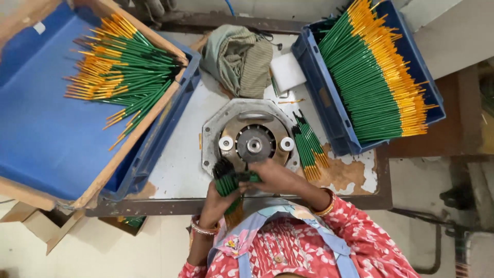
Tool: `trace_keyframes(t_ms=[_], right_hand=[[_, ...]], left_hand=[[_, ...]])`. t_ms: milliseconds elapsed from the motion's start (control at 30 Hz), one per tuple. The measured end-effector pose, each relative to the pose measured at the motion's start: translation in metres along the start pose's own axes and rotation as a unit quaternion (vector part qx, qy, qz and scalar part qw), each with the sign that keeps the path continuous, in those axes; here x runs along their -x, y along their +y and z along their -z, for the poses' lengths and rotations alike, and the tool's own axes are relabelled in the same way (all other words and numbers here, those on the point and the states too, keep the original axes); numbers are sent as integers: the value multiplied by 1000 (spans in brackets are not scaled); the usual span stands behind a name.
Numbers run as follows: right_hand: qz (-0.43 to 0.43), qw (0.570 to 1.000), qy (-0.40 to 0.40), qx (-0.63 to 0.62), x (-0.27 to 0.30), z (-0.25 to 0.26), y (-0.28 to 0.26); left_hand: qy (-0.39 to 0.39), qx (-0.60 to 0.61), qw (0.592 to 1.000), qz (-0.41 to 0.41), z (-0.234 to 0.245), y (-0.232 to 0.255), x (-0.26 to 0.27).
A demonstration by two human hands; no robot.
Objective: Placing bundles of green sticks into a processing machine for manufacturing.
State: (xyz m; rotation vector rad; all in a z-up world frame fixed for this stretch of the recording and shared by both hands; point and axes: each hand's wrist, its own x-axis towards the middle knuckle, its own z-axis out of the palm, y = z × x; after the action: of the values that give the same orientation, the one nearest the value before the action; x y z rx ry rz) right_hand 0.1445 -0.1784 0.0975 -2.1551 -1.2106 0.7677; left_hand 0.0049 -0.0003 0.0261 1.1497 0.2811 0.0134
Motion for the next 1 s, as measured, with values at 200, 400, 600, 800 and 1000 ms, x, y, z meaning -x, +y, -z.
trace_keyframes(t_ms=[200, 400, 600, 800, 1000], right_hand=[[-50, 940, 337, -29, 28, 35, -13], [-79, 955, 206, 198, -15, 6, 46], [-83, 962, 210, 157, -32, -7, 64], [-58, 962, 226, 142, -23, -7, 55], [-61, 937, 334, 81, -20, -23, 70]], left_hand=[[67, 110, 987, 100, 4, -8, -4], [79, 225, 961, 142, 8, -24, -2], [100, 219, 955, 174, 17, -33, -1], [43, 227, 963, 136, 23, -46, -1], [68, 210, 963, 154, 12, -23, 2]])
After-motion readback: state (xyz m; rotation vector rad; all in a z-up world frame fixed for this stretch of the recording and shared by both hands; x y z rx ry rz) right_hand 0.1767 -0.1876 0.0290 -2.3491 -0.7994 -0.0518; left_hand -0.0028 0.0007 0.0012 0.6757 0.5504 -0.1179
